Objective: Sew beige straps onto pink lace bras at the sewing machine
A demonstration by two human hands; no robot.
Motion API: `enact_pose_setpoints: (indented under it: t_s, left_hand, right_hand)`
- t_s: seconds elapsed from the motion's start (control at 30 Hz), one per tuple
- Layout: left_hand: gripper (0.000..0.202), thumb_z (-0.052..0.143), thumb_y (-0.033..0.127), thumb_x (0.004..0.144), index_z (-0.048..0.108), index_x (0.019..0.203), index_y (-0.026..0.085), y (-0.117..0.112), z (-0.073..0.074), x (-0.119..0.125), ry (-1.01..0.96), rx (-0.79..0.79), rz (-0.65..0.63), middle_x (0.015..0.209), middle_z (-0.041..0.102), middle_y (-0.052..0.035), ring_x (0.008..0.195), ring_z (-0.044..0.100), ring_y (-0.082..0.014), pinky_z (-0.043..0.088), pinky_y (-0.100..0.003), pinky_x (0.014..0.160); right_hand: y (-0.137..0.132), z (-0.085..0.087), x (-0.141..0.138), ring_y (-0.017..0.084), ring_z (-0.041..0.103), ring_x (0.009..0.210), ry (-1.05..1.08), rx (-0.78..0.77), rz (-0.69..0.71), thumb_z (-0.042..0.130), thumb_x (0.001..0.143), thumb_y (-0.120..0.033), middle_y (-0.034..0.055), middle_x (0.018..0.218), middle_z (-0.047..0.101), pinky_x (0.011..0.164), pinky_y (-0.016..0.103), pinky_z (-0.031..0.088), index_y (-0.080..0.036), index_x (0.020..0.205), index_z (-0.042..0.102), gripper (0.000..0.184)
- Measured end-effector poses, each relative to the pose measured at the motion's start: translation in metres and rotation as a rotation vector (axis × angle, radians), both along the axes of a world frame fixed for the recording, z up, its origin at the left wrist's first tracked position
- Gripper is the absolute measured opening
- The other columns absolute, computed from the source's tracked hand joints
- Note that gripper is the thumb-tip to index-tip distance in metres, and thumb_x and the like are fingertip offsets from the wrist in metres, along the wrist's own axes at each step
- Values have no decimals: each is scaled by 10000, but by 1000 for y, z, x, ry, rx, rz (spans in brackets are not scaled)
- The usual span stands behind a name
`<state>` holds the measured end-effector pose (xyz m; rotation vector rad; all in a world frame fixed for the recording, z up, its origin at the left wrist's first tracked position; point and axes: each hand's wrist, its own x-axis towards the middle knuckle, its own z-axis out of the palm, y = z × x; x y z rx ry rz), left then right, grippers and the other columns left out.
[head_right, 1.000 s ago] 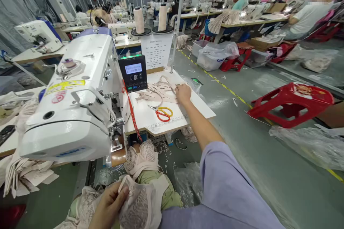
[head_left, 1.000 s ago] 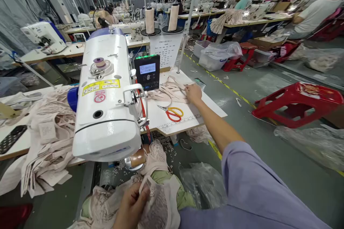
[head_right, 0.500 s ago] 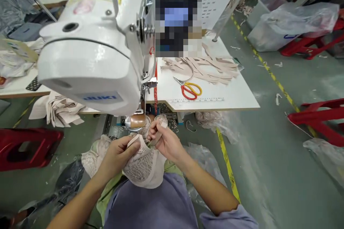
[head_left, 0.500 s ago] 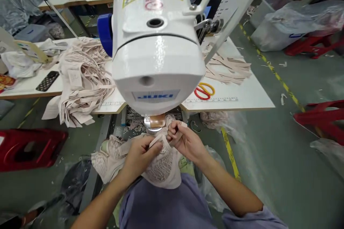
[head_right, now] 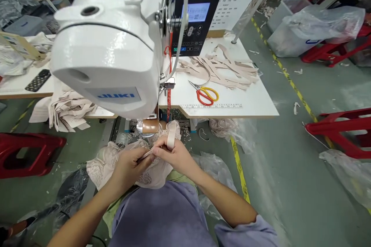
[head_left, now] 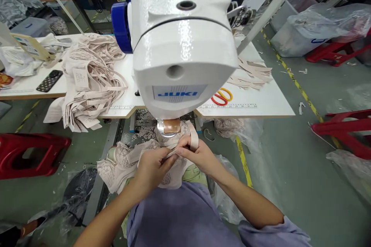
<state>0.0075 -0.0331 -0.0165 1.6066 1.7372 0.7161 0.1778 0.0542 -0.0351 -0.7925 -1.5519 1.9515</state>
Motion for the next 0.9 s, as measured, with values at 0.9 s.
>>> enact_pose_setpoints:
  t_s: [0.9]
  left_hand:
    - [438, 492, 465, 938, 375, 623, 185, 8, -5, 5, -424, -303, -63, 626, 312, 46, 591, 292, -96, 230, -242, 547]
  right_hand:
    - [-6, -17, -6, 128, 575, 841, 224, -640, -87, 715, 821, -527, 24, 917, 601, 765, 237, 489, -206, 982, 683, 360]
